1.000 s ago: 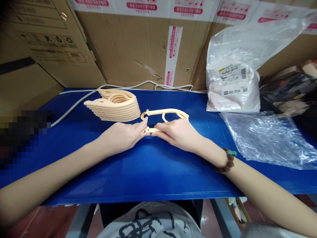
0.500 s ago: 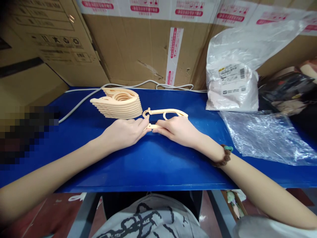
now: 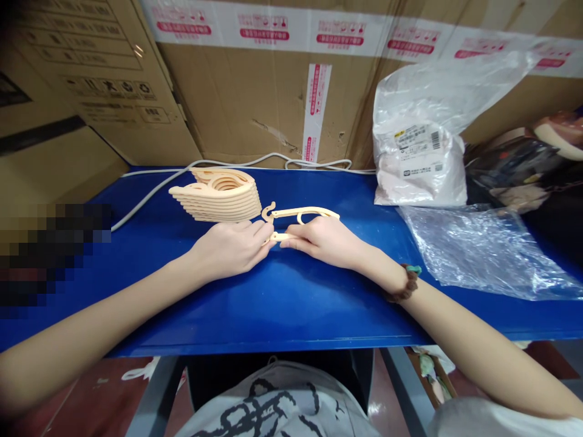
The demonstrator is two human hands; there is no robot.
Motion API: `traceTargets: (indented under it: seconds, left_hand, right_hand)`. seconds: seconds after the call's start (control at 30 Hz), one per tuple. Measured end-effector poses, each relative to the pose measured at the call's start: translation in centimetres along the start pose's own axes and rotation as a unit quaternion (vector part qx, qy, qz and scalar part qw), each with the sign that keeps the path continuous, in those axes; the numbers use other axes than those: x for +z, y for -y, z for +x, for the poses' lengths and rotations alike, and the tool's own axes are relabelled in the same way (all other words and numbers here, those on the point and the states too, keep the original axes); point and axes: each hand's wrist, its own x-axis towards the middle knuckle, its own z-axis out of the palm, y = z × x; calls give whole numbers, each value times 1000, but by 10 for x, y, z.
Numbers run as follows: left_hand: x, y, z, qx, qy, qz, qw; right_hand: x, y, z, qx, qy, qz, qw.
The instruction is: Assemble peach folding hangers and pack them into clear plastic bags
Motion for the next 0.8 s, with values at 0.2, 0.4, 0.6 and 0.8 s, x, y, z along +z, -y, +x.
traceTargets:
  seconds: [0.2, 0.4, 0.6, 0.8]
  left_hand:
    - [-5, 6, 0, -10, -18, -75, 997]
    - [-8, 7, 0, -27, -14, -104, 994]
    - [-4, 9, 0, -17, -20, -126, 992]
    - [-4, 8, -1, -9, -52, -92, 994]
  right_hand:
    - [-2, 5, 0, 9, -2, -12, 1000]
    - [-3, 8, -1, 16, 8, -17, 1000]
    - [0, 6, -2, 9, 10, -20, 1000]
    - [0, 6, -2, 10, 9, -14, 1000]
